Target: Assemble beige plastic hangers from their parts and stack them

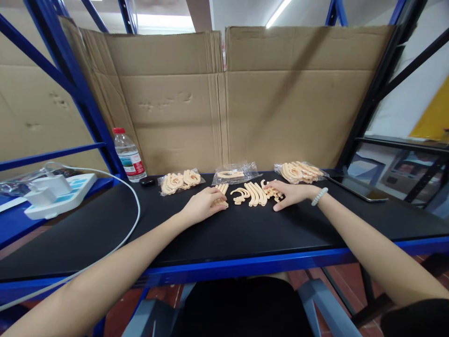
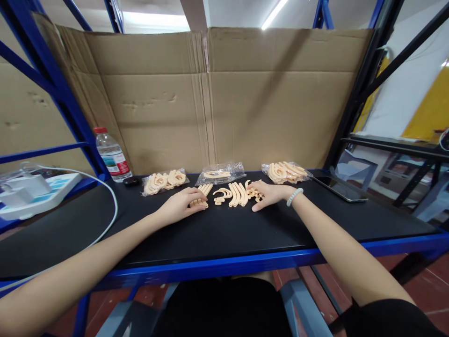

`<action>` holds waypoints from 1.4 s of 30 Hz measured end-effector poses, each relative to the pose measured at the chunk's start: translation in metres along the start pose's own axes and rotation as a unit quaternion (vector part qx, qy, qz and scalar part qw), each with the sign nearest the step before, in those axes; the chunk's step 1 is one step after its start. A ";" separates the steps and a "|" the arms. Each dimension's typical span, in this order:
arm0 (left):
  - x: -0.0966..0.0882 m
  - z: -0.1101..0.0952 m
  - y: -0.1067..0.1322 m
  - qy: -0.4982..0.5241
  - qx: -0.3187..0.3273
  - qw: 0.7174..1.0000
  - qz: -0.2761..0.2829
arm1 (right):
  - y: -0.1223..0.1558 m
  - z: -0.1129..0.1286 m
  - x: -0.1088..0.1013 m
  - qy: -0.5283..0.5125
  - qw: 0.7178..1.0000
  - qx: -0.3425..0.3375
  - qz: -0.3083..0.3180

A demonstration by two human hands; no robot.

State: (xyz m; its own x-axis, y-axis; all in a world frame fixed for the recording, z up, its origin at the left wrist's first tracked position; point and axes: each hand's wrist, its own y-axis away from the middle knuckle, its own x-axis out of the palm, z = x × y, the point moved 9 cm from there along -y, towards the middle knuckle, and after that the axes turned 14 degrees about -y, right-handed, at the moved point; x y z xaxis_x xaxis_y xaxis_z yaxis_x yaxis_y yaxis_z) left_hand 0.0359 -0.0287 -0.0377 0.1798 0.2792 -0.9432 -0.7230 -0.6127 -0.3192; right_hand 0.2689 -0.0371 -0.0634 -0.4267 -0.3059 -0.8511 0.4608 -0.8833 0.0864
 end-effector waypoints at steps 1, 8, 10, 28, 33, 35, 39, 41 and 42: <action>0.000 0.000 0.000 0.000 -0.001 1.000 -0.002 | 0.000 0.002 0.003 0.003 1.000 -0.011 -0.016; 0.002 0.006 -0.007 -0.012 -0.017 1.000 -0.015 | -0.003 -0.002 0.009 0.033 0.989 -0.004 -0.144; 0.004 0.008 -0.010 -0.014 -0.025 0.999 -0.019 | -0.008 -0.001 0.009 0.039 0.988 -0.002 -0.149; -0.013 0.056 -0.094 0.082 -0.163 0.982 0.058 | -0.124 0.019 -0.081 0.038 0.988 0.001 -0.149; 0.018 0.082 -0.107 0.138 -0.225 0.963 0.057 | -0.177 0.020 -0.052 0.041 0.993 -0.018 -0.111; 0.024 0.091 -0.108 0.171 -0.245 0.954 0.040 | -0.186 0.017 -0.042 0.047 0.993 -0.008 -0.108; 0.032 0.106 -0.108 0.250 -0.302 0.920 0.021 | -0.193 0.009 -0.034 0.041 0.994 0.025 -0.100; 0.036 0.112 -0.107 0.291 -0.340 0.894 0.020 | -0.192 0.006 -0.034 0.028 0.994 0.042 -0.099; 0.039 0.114 -0.106 0.310 -0.359 0.880 0.019 | -0.191 0.005 -0.035 0.018 0.994 0.049 -0.101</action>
State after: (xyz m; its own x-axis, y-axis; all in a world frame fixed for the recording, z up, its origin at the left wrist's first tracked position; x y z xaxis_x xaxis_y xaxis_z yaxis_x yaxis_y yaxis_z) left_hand 0.0439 0.1312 -0.0297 0.6552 -0.0736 -0.7519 -0.1697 -0.9841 -0.0516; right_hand 0.1919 0.1404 -0.0473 -0.4734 -0.1078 -0.8742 0.2899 -0.9563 -0.0391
